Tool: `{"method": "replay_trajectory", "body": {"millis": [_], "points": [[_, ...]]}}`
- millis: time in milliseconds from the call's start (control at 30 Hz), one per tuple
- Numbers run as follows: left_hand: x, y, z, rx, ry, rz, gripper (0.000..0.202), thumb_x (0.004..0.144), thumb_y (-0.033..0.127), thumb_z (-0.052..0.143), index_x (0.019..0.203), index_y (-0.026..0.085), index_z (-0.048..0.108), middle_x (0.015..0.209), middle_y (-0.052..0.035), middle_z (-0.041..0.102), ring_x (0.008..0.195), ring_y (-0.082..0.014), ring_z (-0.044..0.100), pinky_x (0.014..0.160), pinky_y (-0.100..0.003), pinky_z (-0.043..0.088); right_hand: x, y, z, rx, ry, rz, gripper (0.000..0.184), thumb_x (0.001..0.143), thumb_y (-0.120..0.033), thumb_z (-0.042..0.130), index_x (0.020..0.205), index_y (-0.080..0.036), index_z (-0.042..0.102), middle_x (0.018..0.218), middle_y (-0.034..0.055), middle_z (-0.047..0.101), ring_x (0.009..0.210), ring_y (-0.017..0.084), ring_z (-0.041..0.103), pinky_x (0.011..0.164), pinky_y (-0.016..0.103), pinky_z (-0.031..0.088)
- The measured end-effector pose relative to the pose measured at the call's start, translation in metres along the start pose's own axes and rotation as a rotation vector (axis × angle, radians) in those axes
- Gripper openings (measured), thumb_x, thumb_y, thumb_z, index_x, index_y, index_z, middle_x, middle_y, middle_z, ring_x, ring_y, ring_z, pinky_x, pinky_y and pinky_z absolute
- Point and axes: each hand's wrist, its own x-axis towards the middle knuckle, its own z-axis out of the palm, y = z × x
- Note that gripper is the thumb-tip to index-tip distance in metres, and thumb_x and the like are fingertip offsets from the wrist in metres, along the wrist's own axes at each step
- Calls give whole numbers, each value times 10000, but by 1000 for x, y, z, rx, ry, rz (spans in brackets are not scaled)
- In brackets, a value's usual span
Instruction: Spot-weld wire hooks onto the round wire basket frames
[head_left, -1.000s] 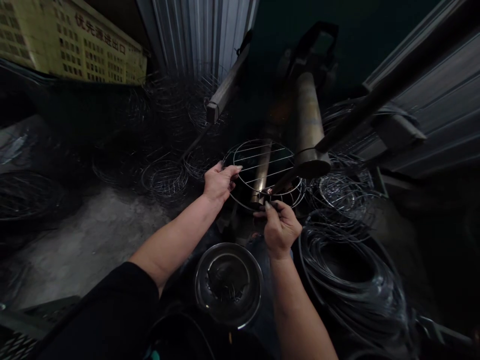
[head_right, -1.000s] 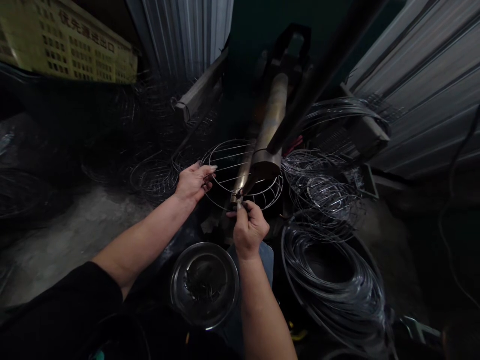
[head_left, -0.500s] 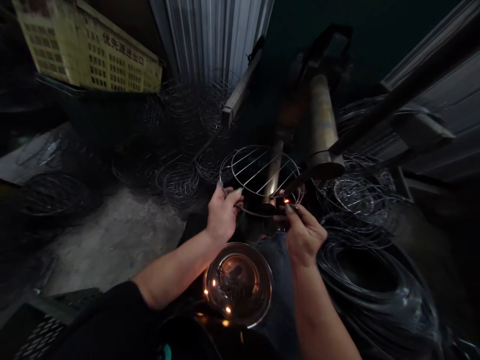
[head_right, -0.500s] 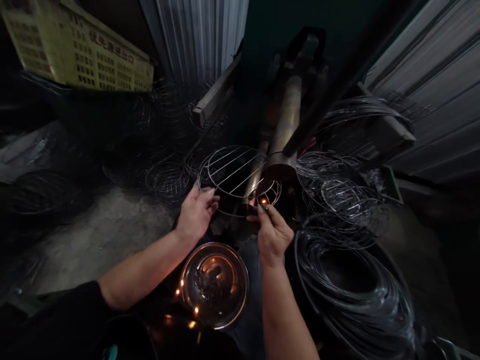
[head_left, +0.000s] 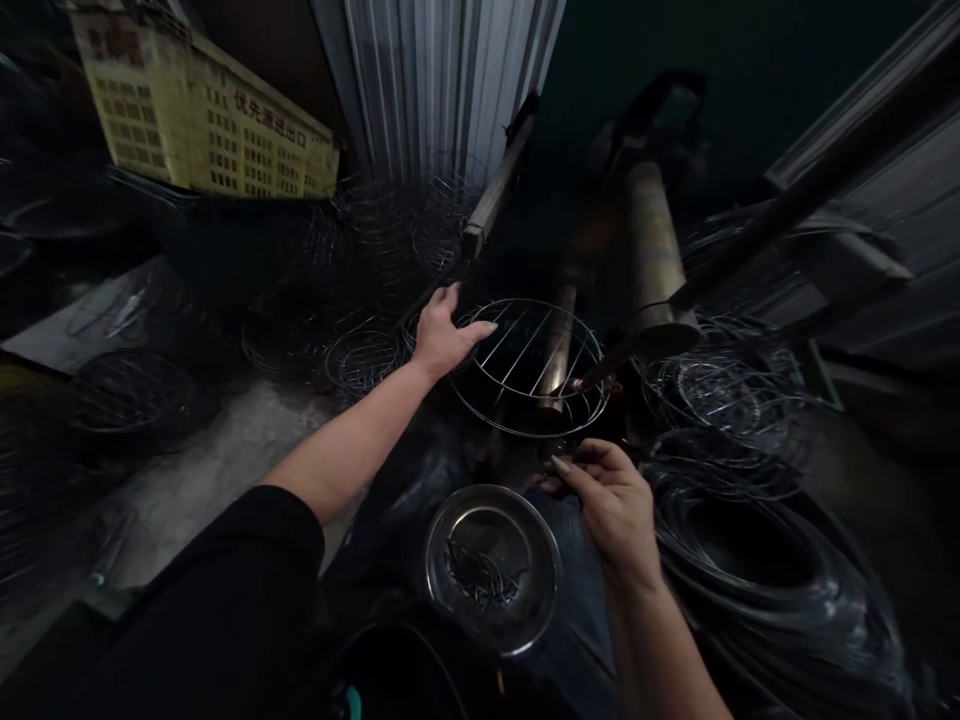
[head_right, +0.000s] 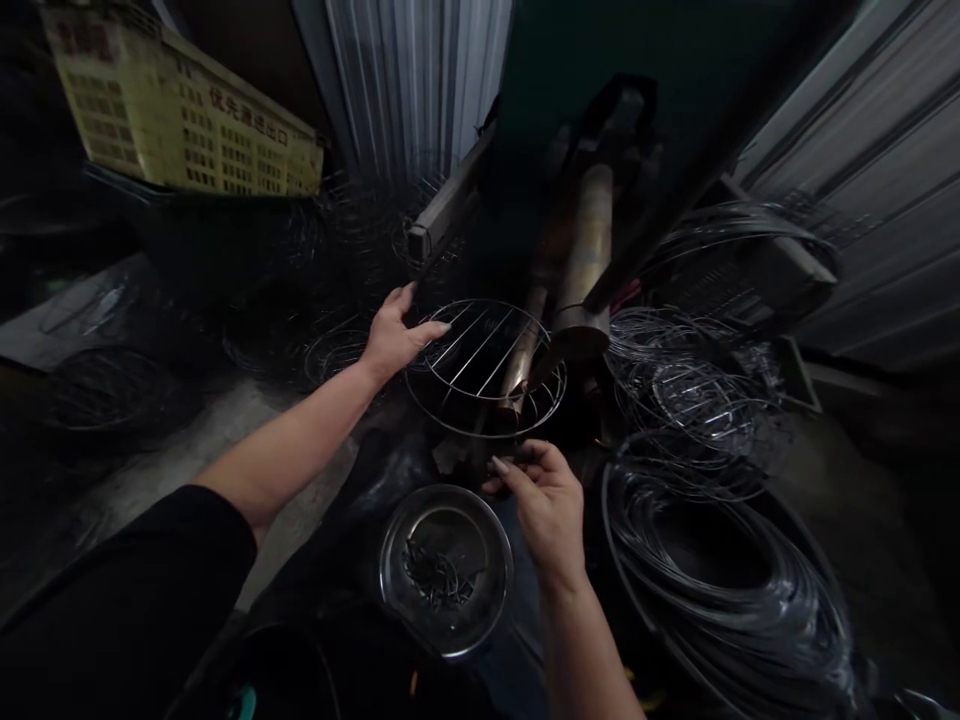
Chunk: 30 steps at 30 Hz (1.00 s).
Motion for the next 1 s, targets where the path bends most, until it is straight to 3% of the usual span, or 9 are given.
{"method": "replay_trajectory", "body": {"millis": [33,100,200,300,367,500,667,867,1000], "points": [[0,4,1,207,-50,115,645,614,335,811,1211,171,631,1239,-97,623,1178,-267,537,1026,-368,395,0,2,-1,-16,2,5,360,641,-289,840,864,-186,577,605,-22,675,494,156,657,523,250,522],[-3,11,2,497,-184,200,631,653,427,767,1226,196,640,1158,-87,665,1150,-294,550,1014,-404,394,2,4,-2,-40,7,3,323,624,-284,849,792,-175,596,566,-33,644,480,149,646,505,235,508],[-7,19,1,732,-372,164,521,661,437,726,1146,251,702,937,-56,719,990,-291,622,900,-384,446,4,4,-2,-28,21,-19,294,613,-284,853,752,-166,622,587,-31,641,491,147,648,501,238,512],[-15,22,-4,817,-386,109,395,675,418,693,1047,293,744,891,-43,727,936,-277,637,870,-371,443,8,0,3,-8,28,-24,303,618,-306,847,808,-153,667,705,19,698,604,185,695,567,286,559],[-22,21,-7,809,-357,80,355,695,429,672,1015,296,753,925,-44,731,954,-278,632,890,-381,430,11,-2,6,17,33,-24,340,611,-304,851,850,-152,663,733,34,713,614,197,701,569,306,569],[-31,20,-11,704,-357,54,402,695,401,673,1066,262,739,946,-35,724,904,-235,634,857,-323,451,14,-5,12,56,63,-43,397,605,-287,857,878,-185,587,597,-17,684,466,170,649,480,277,541],[-39,18,-10,619,-333,76,523,712,329,641,1226,234,661,817,-18,698,788,-201,628,809,-292,474,14,-6,11,-32,88,-61,318,607,-305,852,739,-165,599,525,-47,606,427,132,601,465,247,518],[-47,9,-5,403,-248,174,648,672,171,602,1319,200,577,1169,-52,654,1065,-220,596,973,-286,430,13,-6,9,16,20,-75,235,631,-261,834,736,-166,647,720,-11,660,579,131,647,575,273,549],[-44,10,-5,382,-276,101,685,643,189,639,1325,156,572,909,-46,675,859,-214,625,893,-304,473,16,-10,16,42,-15,-85,227,625,-255,824,767,-166,671,721,6,687,586,151,667,574,275,539]]}}
